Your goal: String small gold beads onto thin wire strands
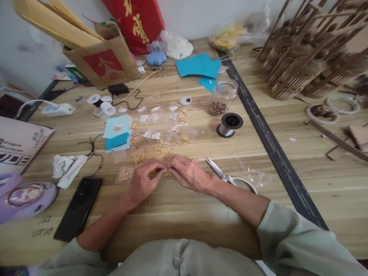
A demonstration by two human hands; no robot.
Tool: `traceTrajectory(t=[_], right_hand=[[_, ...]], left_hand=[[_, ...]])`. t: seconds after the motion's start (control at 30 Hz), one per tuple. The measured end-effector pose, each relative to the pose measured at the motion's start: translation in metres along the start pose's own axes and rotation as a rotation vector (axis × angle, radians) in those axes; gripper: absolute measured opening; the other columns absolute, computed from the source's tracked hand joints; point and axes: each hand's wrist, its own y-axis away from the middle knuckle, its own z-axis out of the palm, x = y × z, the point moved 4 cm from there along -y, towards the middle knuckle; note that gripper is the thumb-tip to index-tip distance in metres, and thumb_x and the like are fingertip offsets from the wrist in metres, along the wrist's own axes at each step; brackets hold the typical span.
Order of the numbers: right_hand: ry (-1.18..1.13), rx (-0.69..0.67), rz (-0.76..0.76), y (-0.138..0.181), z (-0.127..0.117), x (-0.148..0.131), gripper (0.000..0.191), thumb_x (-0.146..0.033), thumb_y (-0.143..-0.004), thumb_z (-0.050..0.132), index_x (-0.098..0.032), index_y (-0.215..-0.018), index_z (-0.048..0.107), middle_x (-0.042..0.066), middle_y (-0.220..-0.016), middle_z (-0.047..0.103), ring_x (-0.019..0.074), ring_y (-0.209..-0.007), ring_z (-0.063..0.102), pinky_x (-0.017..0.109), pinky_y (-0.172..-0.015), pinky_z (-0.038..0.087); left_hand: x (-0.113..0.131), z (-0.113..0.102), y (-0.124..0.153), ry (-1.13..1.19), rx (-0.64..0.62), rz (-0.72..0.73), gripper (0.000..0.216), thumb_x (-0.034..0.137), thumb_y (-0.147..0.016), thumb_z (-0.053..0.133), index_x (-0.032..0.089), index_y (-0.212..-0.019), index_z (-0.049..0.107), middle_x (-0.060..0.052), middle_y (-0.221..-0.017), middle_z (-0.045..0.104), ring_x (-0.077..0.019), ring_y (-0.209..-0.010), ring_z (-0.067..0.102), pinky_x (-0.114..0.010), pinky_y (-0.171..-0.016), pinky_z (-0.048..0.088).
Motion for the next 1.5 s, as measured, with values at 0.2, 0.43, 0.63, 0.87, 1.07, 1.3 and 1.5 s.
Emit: traceTrajectory(t=[0.2, 0.43, 0.63, 0.87, 1.07, 1.3, 1.5], right_hand=[[-0.088, 0.018, 0.003, 0.000, 0.001, 0.002, 0.009, -0.020, -0.096, 0.042, -0.017, -0.095, 0.050, 0.005, -0.083, 0.056, 0.0134, -0.070, 0.054, 0.025, -0.062, 0.045], [-0.092, 0.016, 0.029, -0.001, 0.000, 0.000, 0.008, -0.020, -0.096, 0.043, -0.018, -0.094, 0.050, 0.005, -0.083, 0.057, 0.0136, -0.070, 0.055, 0.025, -0.062, 0.045], [-0.098, 0.021, 0.028, -0.001, -0.001, 0.001, 0.008, -0.019, -0.096, 0.043, -0.017, -0.093, 0.051, 0.005, -0.083, 0.057, 0.0130, -0.069, 0.055, 0.024, -0.062, 0.044], [-0.074, 0.006, 0.022, -0.001, 0.000, 0.002, 0.010, -0.020, -0.097, 0.041, -0.018, -0.095, 0.051, 0.005, -0.084, 0.058, 0.0135, -0.071, 0.055, 0.024, -0.064, 0.045], [-0.076, 0.004, 0.012, -0.001, 0.000, 0.002, 0.011, -0.020, -0.096, 0.041, -0.018, -0.095, 0.051, 0.005, -0.083, 0.057, 0.0138, -0.069, 0.054, 0.025, -0.062, 0.044], [-0.096, 0.011, 0.005, -0.001, 0.000, 0.001, 0.009, -0.019, -0.096, 0.042, -0.018, -0.095, 0.051, 0.005, -0.082, 0.058, 0.0138, -0.069, 0.055, 0.025, -0.061, 0.045], [-0.150, -0.006, 0.020, -0.003, -0.002, 0.001, 0.011, -0.019, -0.096, 0.041, -0.018, -0.094, 0.051, 0.005, -0.084, 0.058, 0.0138, -0.071, 0.055, 0.025, -0.064, 0.046]], left_hand=[[-0.010, 0.002, 0.001, 0.183, 0.000, -0.225, 0.005, 0.014, -0.077, 0.064, 0.016, -0.072, 0.065, 0.000, -0.069, 0.068, -0.0113, -0.064, 0.061, -0.020, -0.064, 0.048], [-0.017, 0.006, 0.001, 0.355, -0.014, -0.380, 0.005, 0.017, -0.075, 0.067, 0.014, -0.070, 0.067, -0.001, -0.067, 0.068, -0.0110, -0.062, 0.060, -0.020, -0.058, 0.046], [-0.017, 0.005, 0.002, 0.275, 0.022, -0.296, 0.006, 0.018, -0.076, 0.068, 0.016, -0.071, 0.067, 0.000, -0.068, 0.068, -0.0108, -0.064, 0.060, -0.021, -0.063, 0.047], [-0.017, 0.007, 0.002, 0.242, 0.017, -0.262, 0.005, 0.017, -0.076, 0.067, 0.016, -0.071, 0.066, 0.001, -0.068, 0.068, -0.0103, -0.063, 0.060, -0.021, -0.062, 0.046], [-0.019, 0.006, 0.002, 0.288, 0.027, -0.298, 0.005, 0.018, -0.075, 0.069, 0.016, -0.071, 0.067, 0.000, -0.068, 0.069, -0.0113, -0.063, 0.060, -0.021, -0.060, 0.046], [-0.022, 0.008, 0.003, 0.329, 0.015, -0.303, 0.004, 0.017, -0.074, 0.068, 0.016, -0.070, 0.068, -0.001, -0.068, 0.069, -0.0116, -0.062, 0.061, -0.021, -0.060, 0.047], [-0.022, 0.009, 0.001, 0.396, -0.026, -0.332, 0.007, 0.020, -0.073, 0.070, 0.015, -0.070, 0.067, -0.001, -0.068, 0.068, -0.0107, -0.061, 0.060, -0.020, -0.060, 0.047]])
